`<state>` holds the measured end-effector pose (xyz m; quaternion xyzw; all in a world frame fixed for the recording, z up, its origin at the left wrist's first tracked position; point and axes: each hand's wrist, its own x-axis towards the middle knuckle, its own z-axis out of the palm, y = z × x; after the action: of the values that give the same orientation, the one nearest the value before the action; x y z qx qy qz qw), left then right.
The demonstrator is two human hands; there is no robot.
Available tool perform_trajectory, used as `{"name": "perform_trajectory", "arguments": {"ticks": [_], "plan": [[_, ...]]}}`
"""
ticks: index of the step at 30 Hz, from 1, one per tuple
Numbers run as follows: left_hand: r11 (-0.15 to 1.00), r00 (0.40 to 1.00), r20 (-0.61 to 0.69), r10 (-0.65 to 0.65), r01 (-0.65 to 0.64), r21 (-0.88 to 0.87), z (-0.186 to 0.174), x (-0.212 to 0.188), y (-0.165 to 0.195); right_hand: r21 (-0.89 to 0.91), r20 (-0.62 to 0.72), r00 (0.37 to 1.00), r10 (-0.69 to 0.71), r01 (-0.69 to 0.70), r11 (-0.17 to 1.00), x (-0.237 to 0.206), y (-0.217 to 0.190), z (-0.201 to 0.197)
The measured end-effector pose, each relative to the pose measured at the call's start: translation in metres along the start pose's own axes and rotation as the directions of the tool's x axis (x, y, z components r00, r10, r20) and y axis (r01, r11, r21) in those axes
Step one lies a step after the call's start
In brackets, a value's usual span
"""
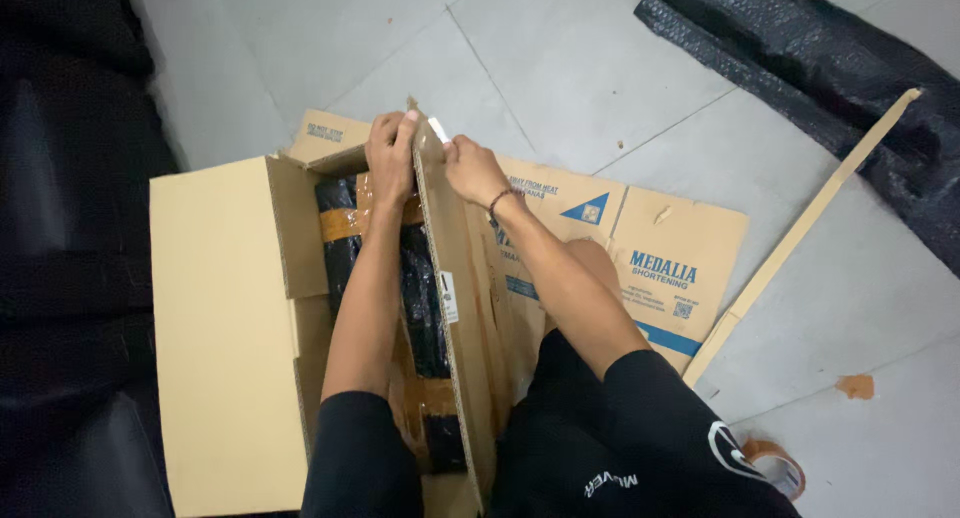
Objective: The person sits on the floor and seals a large cardboard box with orange packing tape, pressing the tape down by hand and using a utility knife to cut and trim the box flaps and tape. They rotate the box to tape different sides and adjust the flaps closed.
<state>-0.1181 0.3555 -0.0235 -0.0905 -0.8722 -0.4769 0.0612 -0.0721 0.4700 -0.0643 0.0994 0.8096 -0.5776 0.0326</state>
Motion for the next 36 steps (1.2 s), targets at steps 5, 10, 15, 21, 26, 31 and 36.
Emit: {"name": "perform_trajectory", "arguments": {"ticks": [5, 10, 15, 21, 26, 31, 36], "plan": [[0.998, 1.000, 0.021, 0.015, -0.014, -0.056, -0.004, -0.002, 0.010, -0.047, 0.035, 0.996, 0.079, -0.077, 0.996, 0.001, -0.008, 0.000], [0.996, 0.997, 0.041, -0.068, 0.070, -0.046, -0.005, 0.000, 0.019, -0.161, 0.010, 1.000, -0.025, 0.026, 0.987, -0.001, -0.014, -0.008], [0.976, 0.998, 0.058, 0.029, -0.016, -0.217, -0.005, -0.002, 0.021, -0.113, 0.037, 0.999, -0.037, 0.041, 0.993, -0.006, -0.018, -0.018], [0.977, 0.999, 0.035, 0.021, -0.013, -0.215, -0.006, 0.004, 0.020, -0.114, 0.107, 0.994, 0.012, 0.000, 0.994, -0.011, -0.016, -0.015], [0.974, 0.996, 0.057, 0.067, -0.053, -0.222, -0.003, 0.006, 0.009, -0.107, 0.059, 0.995, -0.079, 0.085, 0.991, -0.013, 0.003, -0.001], [0.946, 0.994, 0.085, 0.075, -0.044, -0.322, -0.004, 0.009, -0.007, -0.089, 0.107, 0.993, -0.051, 0.061, 0.994, -0.017, 0.020, 0.010], [0.966, 0.991, 0.075, 0.107, -0.086, -0.244, 0.000, 0.012, -0.017, -0.113, 0.196, 0.980, -0.037, 0.060, 0.992, -0.027, 0.036, 0.015]]}}
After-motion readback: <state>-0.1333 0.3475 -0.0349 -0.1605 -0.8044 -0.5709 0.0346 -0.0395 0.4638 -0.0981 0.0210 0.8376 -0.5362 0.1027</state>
